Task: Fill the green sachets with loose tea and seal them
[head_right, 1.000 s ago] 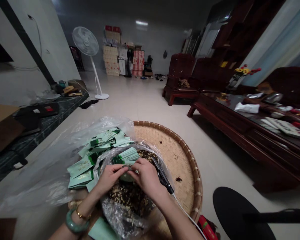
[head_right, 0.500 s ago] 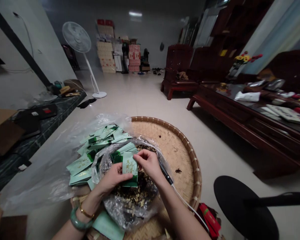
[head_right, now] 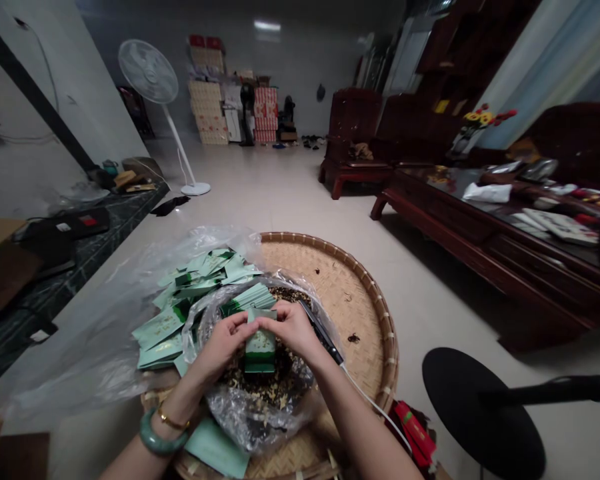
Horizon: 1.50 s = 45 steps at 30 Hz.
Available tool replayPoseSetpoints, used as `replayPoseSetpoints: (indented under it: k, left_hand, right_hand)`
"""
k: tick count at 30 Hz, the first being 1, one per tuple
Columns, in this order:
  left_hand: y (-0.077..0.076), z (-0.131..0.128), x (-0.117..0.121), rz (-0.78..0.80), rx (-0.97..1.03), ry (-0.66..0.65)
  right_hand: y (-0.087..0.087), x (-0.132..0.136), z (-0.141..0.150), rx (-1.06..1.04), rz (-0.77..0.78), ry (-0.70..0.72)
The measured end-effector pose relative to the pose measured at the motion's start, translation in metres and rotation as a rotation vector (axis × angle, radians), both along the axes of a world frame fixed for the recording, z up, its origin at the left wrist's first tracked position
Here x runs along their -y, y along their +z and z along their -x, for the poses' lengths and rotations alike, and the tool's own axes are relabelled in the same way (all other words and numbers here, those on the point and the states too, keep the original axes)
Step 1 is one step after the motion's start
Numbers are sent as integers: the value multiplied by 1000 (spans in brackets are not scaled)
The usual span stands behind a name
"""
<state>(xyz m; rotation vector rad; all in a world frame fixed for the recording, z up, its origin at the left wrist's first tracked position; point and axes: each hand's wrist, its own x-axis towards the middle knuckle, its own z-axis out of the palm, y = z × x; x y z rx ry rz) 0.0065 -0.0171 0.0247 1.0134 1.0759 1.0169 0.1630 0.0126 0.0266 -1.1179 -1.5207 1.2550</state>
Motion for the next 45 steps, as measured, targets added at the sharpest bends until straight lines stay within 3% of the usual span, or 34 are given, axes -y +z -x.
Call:
replayPoseSetpoints:
  k: [4, 8, 14, 17, 21, 24, 27, 31, 34, 38, 42, 45]
  left_hand:
    - [-2, 3, -3, 33, 25, 132]
    - [-5, 3, -2, 28, 37, 151]
    - [-12, -4, 5, 129, 172, -50]
    - [-16, -7, 7, 157, 126, -57]
    - [-18, -7, 8, 225, 107, -48]
    - [-17, -6, 8, 232, 109, -45]
    - [-17, -5, 8, 224, 115, -40]
    - [-18, -7, 10, 218, 98, -35]
    - [-16, -5, 12, 199, 79, -25]
    - [-13, -1, 14, 179, 77, -29]
    - [-12, 1, 14, 157, 27, -69]
    - [-10, 0, 13, 111, -46, -116]
  right_hand:
    - [2, 1, -3, -18, 163, 25]
    - [-1, 2, -6, -51, 248, 9]
    - [-10, 7, -1, -3, 42, -14]
    - [-10, 10, -2, 97, -99, 12]
    - [-13, 14, -26, 339, -216, -69]
    - [-24, 21, -49, 713, -282, -208]
    - [-38, 26, -58, 1047, -290, -204]
    - [-45, 23, -50, 1216, -264, -187]
    - [-42, 17, -51, 1159, -221, -172]
    - [-29, 19, -73, 811, -151, -127]
    - [1, 27, -93, 467, 4, 17]
    - [27, 29, -87, 433, -32, 147]
